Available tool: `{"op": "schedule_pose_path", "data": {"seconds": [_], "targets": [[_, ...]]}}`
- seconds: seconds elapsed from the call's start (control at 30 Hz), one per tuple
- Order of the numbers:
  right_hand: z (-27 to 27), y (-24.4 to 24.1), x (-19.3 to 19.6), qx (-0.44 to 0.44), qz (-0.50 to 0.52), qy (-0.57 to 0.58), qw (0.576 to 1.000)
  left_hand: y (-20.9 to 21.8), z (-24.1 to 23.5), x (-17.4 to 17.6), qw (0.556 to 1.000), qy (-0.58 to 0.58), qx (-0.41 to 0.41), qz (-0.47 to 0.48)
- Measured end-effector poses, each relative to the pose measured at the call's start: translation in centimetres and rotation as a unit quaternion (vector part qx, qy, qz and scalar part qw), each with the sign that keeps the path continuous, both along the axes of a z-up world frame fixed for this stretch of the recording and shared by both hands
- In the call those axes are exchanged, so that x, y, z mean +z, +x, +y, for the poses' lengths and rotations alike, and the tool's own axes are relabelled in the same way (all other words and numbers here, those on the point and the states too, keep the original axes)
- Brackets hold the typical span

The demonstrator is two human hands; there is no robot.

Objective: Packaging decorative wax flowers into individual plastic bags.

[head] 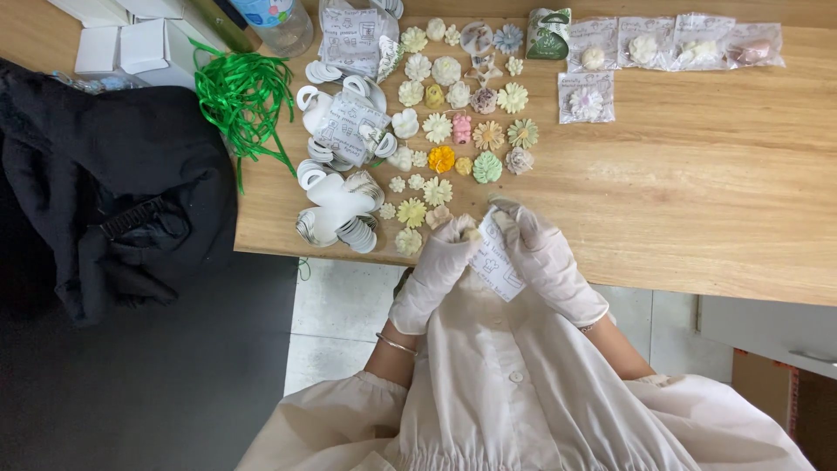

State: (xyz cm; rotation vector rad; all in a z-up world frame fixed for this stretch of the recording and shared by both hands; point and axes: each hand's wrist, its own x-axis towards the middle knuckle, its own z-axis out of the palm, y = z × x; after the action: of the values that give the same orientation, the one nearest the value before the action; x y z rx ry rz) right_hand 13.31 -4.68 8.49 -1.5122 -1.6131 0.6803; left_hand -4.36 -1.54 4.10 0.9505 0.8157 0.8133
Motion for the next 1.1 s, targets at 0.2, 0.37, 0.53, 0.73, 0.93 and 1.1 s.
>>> {"op": "schedule_pose_path", "data": {"seconds": [0.2, 0.37, 0.53, 0.73, 0.93, 1.1], "targets": [[-0.2, 1.2, -3.1, -0.069, 0.014, -0.116, 0.991, -0.3, -1.0, -2.7, 0.998, 0.043, -0.015, 0.041], [-0.3, 3.4, -7.1, -0.048, 0.212, -0.183, 0.959, -0.2, -0.6, -1.0, 0.975, 0.164, -0.002, 0.151], [-0.9, 3.7, -1.4, 0.021, 0.092, -0.276, 0.957, -0.3, -0.1, 1.1, 0.966, 0.178, -0.012, 0.187], [-1.0, 6.2, -5.4, -0.009, 0.365, -0.297, 0.882, -2.1, 1.8, 1.6, 0.948, 0.199, -0.055, 0.243], [-0.9, 4.0, -2.8, -0.047, 0.3, -0.314, 0.9, -2.2, 3.0, 3.8, 0.888, 0.219, -0.036, 0.402], [-0.9, 3.6, -3.7, 0.03, -0.222, 0.004, 0.975, 0.4, 1.9, 6.8, 0.696, 0.543, 0.033, 0.468]]}}
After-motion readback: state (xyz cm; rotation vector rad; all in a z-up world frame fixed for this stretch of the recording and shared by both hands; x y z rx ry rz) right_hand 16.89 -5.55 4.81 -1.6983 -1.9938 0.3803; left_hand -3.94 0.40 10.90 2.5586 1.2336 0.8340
